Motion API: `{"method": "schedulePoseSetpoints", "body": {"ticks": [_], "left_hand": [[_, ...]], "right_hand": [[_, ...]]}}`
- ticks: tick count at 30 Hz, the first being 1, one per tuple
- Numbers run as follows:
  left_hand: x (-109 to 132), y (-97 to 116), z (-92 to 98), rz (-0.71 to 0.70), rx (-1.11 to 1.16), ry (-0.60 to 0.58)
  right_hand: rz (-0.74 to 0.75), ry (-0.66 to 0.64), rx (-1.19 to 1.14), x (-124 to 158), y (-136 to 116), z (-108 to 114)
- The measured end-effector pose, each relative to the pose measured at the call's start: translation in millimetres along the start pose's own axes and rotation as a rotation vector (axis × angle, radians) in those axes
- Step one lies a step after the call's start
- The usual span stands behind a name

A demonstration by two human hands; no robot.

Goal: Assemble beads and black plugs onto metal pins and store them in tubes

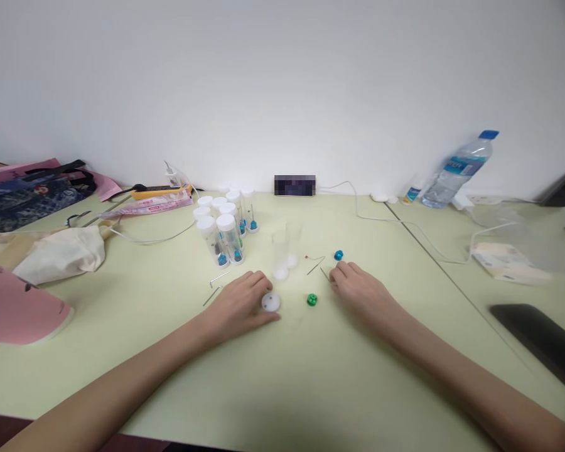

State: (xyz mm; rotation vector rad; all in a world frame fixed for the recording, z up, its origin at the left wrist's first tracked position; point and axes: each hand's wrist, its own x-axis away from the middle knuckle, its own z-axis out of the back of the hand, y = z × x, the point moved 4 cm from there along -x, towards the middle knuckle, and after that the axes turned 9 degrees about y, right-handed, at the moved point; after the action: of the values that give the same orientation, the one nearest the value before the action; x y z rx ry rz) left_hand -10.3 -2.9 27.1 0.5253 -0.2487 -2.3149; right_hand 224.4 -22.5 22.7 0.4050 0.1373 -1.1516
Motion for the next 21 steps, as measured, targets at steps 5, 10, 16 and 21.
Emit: {"method": "schedulePoseSetpoints", "body": {"ticks": [5, 10, 16, 21], "left_hand": [[1.8, 1.2, 1.3, -0.017, -0.049, 0.026], [2.0, 25.3, 2.9, -0.323, -0.164, 0.265], [-13.0, 50.7, -22.8, -0.482, -0.280, 0.358], [-32.5, 53.8, -37.3, -0.423, -0.243, 0.327]], "right_hand": [[0.071, -0.042, 0.101, 5.3, -6.1, 12.4], [0.096, -0.050, 0.103, 8.1, -11.7, 20.9], [0.068, -0.002, -0.030, 5.1, -3.0, 36.5], [0.082, 0.090, -0.128, 0.4, 4.6, 47.8]]}}
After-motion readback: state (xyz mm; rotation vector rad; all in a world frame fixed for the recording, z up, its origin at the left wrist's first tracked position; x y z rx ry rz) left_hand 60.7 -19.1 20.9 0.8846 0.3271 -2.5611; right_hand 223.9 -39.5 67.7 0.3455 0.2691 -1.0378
